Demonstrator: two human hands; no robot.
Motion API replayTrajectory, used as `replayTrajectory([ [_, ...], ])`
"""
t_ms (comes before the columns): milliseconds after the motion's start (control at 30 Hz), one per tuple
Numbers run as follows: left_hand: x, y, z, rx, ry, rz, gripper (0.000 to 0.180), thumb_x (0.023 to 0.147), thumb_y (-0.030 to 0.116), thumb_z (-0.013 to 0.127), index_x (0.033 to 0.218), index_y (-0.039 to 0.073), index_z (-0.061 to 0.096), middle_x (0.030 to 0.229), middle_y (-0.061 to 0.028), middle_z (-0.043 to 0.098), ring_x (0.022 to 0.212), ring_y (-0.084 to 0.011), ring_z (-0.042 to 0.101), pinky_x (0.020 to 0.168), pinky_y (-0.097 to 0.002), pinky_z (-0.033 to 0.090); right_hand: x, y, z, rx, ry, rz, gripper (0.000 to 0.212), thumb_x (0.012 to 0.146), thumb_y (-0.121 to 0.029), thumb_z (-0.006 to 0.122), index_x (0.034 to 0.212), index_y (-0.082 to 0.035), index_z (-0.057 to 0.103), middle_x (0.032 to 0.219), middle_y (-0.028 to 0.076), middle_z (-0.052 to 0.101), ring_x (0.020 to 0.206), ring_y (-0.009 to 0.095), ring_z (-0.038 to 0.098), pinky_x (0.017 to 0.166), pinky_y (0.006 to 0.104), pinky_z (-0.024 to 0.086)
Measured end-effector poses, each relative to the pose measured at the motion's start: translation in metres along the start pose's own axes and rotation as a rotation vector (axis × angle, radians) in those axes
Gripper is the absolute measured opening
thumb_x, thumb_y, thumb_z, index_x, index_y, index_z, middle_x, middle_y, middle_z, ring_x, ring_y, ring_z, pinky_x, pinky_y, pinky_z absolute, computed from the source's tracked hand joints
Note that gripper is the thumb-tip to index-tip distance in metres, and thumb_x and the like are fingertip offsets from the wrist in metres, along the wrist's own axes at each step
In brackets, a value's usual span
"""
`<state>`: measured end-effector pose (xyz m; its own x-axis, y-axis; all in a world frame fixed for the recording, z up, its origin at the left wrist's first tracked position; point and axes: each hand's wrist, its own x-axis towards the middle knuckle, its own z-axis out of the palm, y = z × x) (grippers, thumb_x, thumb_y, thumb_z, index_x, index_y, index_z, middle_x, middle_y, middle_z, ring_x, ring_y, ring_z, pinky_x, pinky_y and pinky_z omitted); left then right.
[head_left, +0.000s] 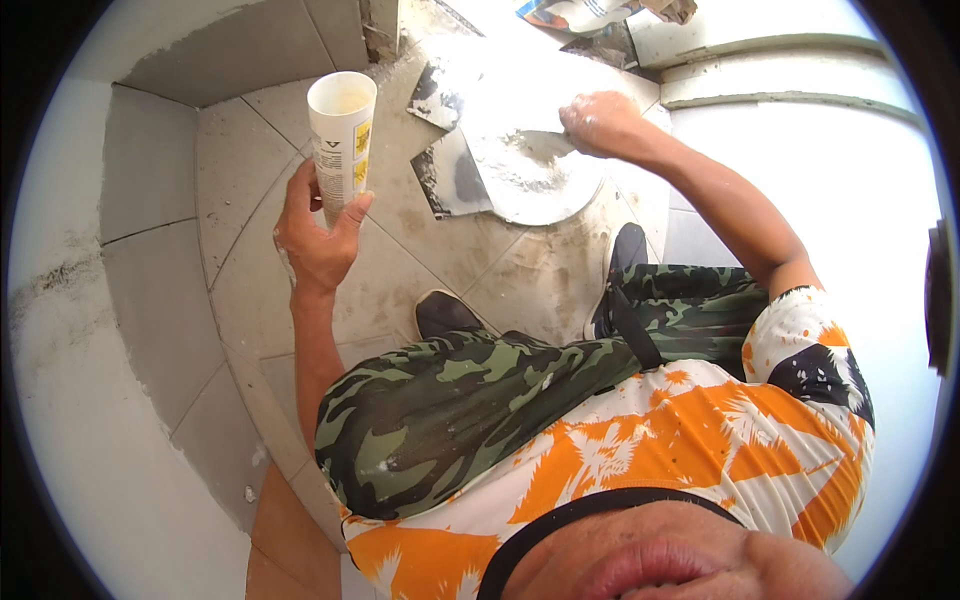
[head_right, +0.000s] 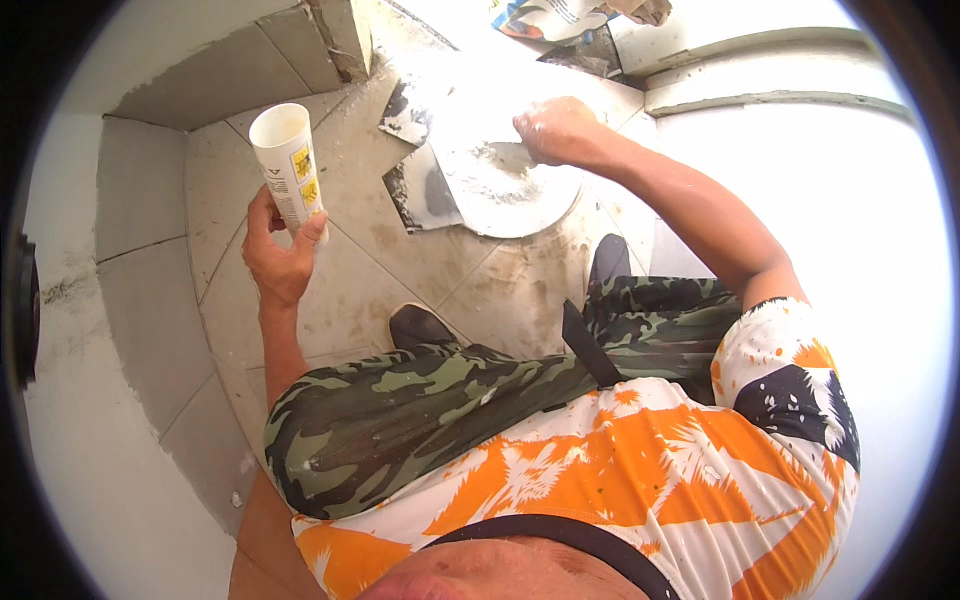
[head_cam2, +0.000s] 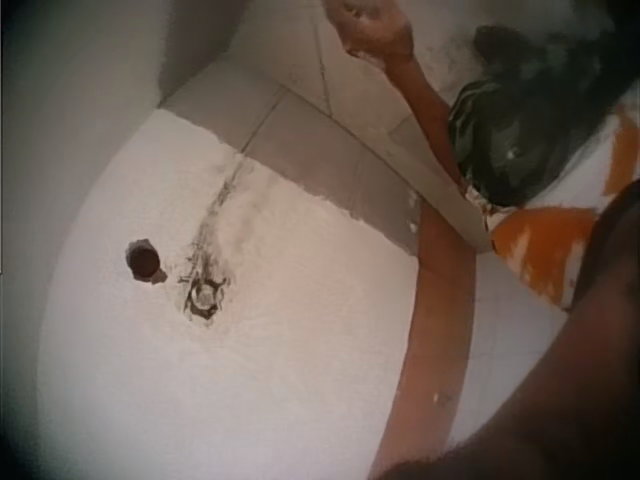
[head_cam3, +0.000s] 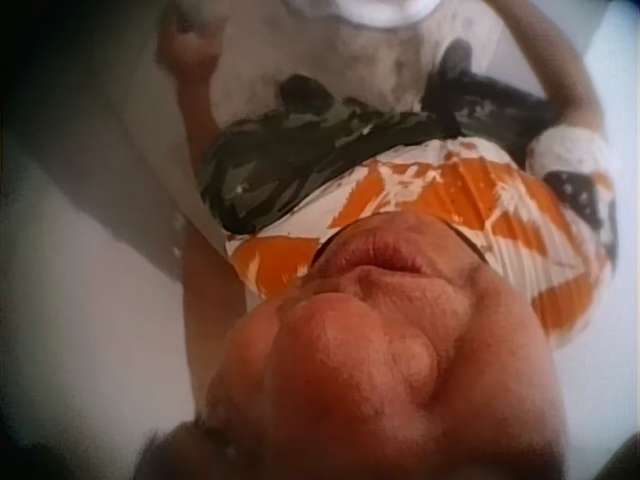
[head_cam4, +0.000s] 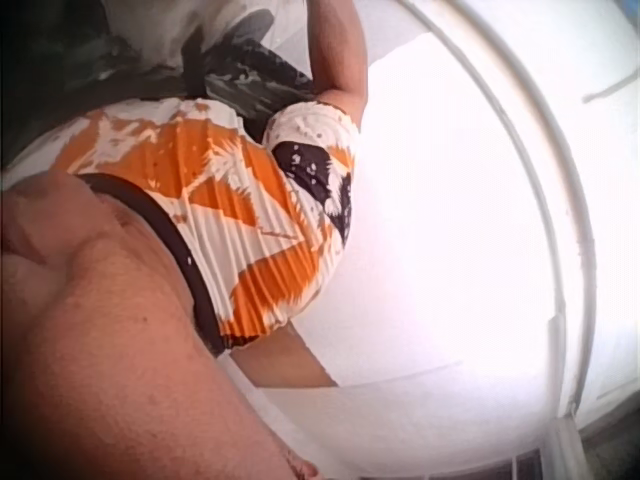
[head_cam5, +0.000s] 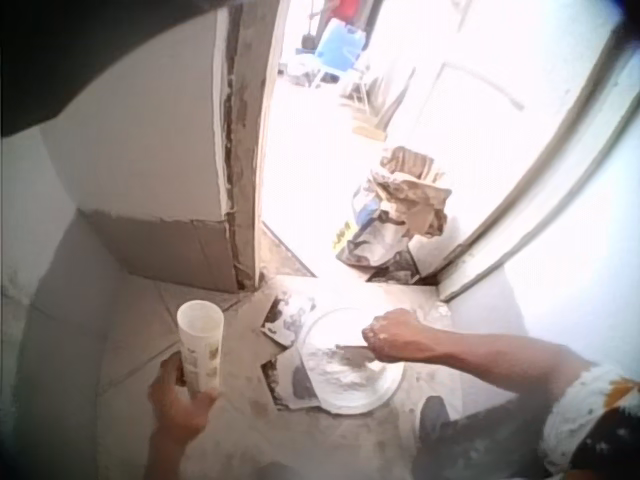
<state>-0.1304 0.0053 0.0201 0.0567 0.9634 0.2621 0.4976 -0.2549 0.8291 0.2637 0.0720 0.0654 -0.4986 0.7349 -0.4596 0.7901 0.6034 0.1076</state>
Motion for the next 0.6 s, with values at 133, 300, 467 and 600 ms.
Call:
replayTrajectory([
  [133,0.000,-0.001,0.007,-0.024,0.010,0.007,0.063,0.081,0.028,0.085,0.131,0.001,0.057,0.111,-0.0166,0.071,0.093,-0.0257,0.072,0.081,-0.0372,0.056,0.008,0.011,0.006,-0.010,0.000,0.044,0.016,0.083,-0.011,0.060,0.087,0.000,0.070,0.077,0.020,0.071,0.075,0.035,0.073,0.065,0.0457,0.059],
  [300,-0.002,0.000,0.005,0.015,0.015,0.001,0.065,0.080,0.027,0.086,0.132,0.001,0.057,0.112,-0.0158,0.071,0.094,-0.0252,0.071,0.082,-0.0373,0.056,0.009,0.006,-0.019,-0.004,-0.006,0.100,0.015,0.082,-0.009,0.059,0.084,0.000,0.071,0.076,0.021,0.071,0.074,0.036,0.072,0.064,0.0449,0.059],
  [467,0.001,-0.004,0.008,-0.035,0.021,-0.025,0.066,0.079,0.025,0.086,0.133,0.001,0.056,0.113,-0.0153,0.072,0.095,-0.0247,0.071,0.083,-0.0370,0.056,0.019,0.022,0.011,0.023,-0.042,0.114,0.014,0.077,-0.008,0.064,0.085,0.001,0.071,0.080,0.023,0.071,0.074,0.037,0.072,0.063,0.0451,0.058],
  [600,-0.006,-0.003,0.003,-0.011,0.021,-0.035,0.067,0.079,0.024,0.086,0.134,0.000,0.055,0.113,-0.0152,0.072,0.094,-0.0240,0.071,0.083,-0.0362,0.055,0.000,0.030,-0.009,-0.009,-0.139,0.195,0.018,0.080,-0.011,0.066,0.091,0.002,0.071,0.084,0.022,0.072,0.075,0.035,0.073,0.063,0.0439,0.058],
])
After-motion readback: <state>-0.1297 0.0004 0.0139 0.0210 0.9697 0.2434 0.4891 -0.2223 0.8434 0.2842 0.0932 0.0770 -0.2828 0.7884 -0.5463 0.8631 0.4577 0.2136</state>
